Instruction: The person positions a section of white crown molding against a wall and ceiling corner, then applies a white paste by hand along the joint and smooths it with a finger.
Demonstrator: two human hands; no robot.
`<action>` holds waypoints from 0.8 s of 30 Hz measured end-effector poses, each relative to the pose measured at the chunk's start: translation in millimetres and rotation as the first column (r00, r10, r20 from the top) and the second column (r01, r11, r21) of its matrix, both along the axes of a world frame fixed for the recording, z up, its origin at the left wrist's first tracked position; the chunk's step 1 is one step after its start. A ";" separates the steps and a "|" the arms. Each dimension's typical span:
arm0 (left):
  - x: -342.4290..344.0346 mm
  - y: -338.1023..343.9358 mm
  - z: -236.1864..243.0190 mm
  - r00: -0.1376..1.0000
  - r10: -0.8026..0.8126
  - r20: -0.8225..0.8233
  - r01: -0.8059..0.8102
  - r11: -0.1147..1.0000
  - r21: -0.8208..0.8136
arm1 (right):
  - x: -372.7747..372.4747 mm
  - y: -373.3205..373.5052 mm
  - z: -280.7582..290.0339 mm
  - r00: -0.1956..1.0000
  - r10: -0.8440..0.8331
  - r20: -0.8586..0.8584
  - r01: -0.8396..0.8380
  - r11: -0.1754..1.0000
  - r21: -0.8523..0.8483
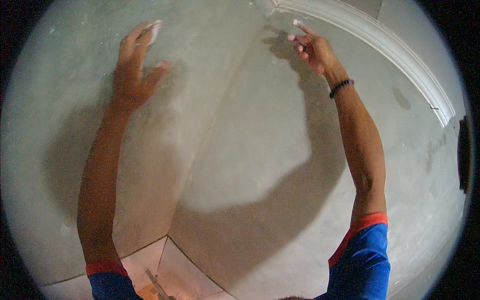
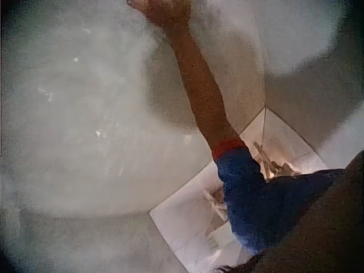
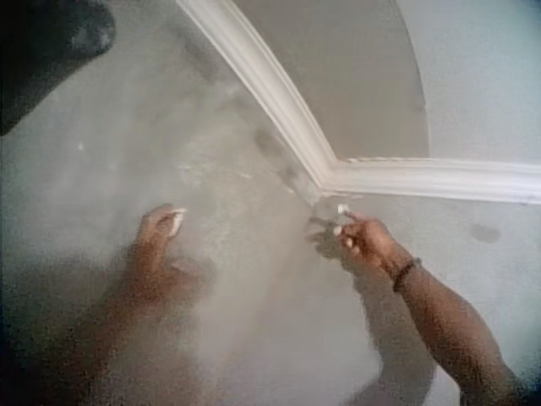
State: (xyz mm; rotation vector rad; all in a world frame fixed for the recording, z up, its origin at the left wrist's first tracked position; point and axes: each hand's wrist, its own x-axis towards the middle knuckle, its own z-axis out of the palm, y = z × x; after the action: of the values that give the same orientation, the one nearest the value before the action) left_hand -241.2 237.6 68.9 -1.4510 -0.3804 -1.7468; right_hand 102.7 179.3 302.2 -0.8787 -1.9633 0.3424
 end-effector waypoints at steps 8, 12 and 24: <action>3.6 -1.6 1.1 0.998 0.067 0.005 -0.067 0.998 -0.009 | 0.9 91.6 94.1 0.710 -0.603 0.364 0.412 0.775 0.479; 5.0 -8.3 3.1 1.000 -0.003 -0.005 0.003 1.000 0.007 | 17.6 115.9 126.6 0.324 -0.894 0.309 0.180 0.379 0.908; 7.9 -16.1 5.1 1.000 -0.028 0.011 0.028 1.000 -0.013 | 2.4 157.2 91.8 -0.117 -0.882 -0.457 0.098 -0.468 0.878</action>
State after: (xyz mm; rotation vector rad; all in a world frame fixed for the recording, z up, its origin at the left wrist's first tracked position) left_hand -233.4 221.5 74.0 -1.4635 -0.3798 -1.7777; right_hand 105.2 336.5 394.0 -1.2818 -0.8625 -2.3198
